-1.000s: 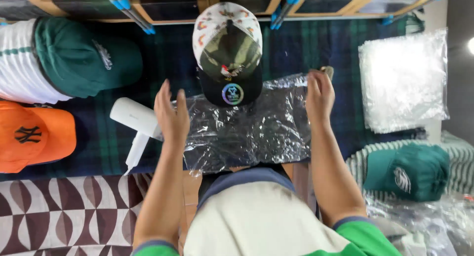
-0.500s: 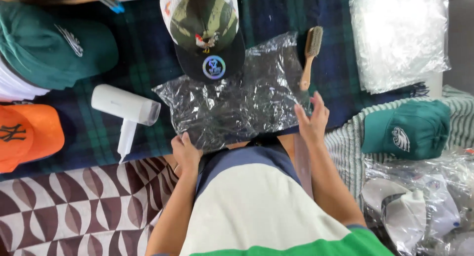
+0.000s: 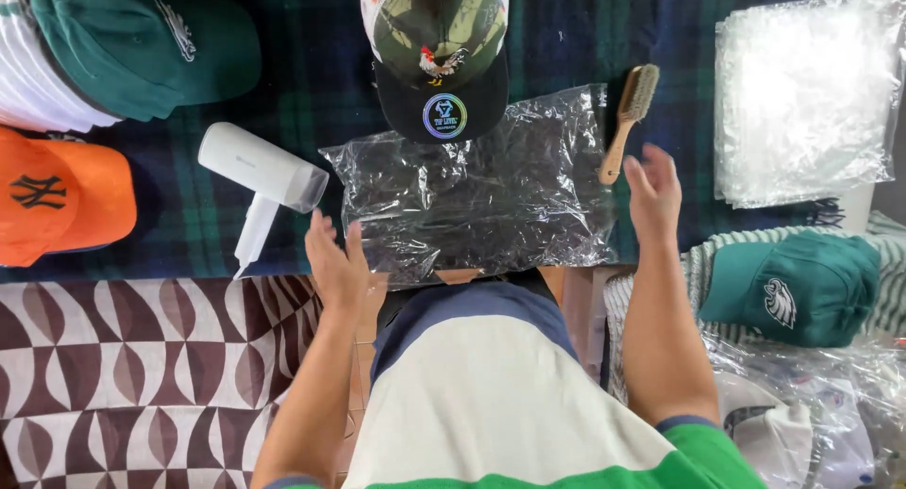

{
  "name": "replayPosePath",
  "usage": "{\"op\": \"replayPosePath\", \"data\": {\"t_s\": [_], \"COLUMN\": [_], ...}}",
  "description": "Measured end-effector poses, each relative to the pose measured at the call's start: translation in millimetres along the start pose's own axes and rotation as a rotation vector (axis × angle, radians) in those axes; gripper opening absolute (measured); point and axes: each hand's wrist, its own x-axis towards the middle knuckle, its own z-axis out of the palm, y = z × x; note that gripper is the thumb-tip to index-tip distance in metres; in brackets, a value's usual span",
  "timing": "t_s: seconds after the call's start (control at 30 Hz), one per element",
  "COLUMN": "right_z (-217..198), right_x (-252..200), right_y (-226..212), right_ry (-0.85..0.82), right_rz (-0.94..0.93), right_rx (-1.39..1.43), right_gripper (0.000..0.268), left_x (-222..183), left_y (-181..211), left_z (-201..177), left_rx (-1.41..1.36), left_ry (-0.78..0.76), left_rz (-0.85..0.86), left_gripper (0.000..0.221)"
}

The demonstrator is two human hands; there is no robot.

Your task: Steaming, brushing, and packaging baseball caps into plastic bags.

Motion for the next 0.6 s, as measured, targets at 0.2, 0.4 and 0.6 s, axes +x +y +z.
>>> {"op": "replayPosePath", "data": {"t_s": [0.2,0.4,0.6], "right_z": [51.4,76.4,115.7], "right_x": [85.5,107.9,146.8], "right_y": [-47.8,-47.1,24.7], "right_ry": [-0.286,-0.42,-0.197], "right_rz": [-0.243,-0.164,-0.373], "right_rx": [-0.196,-0.565,-0.785], "right_gripper": [0.055,0.059,0.036], "left_x": [69.3,104.8,106.5], "left_y": [20.6,4.0,-1.8], "left_z": [55.9,112.1,139.8], "left_rx": [-0.059,-0.072,0.207], "left_ry": [-0.082,-0.01,0.071], "left_rz": [-0.131,-0.323,-0.4], "left_gripper": [0.058,0.061,0.043]}}
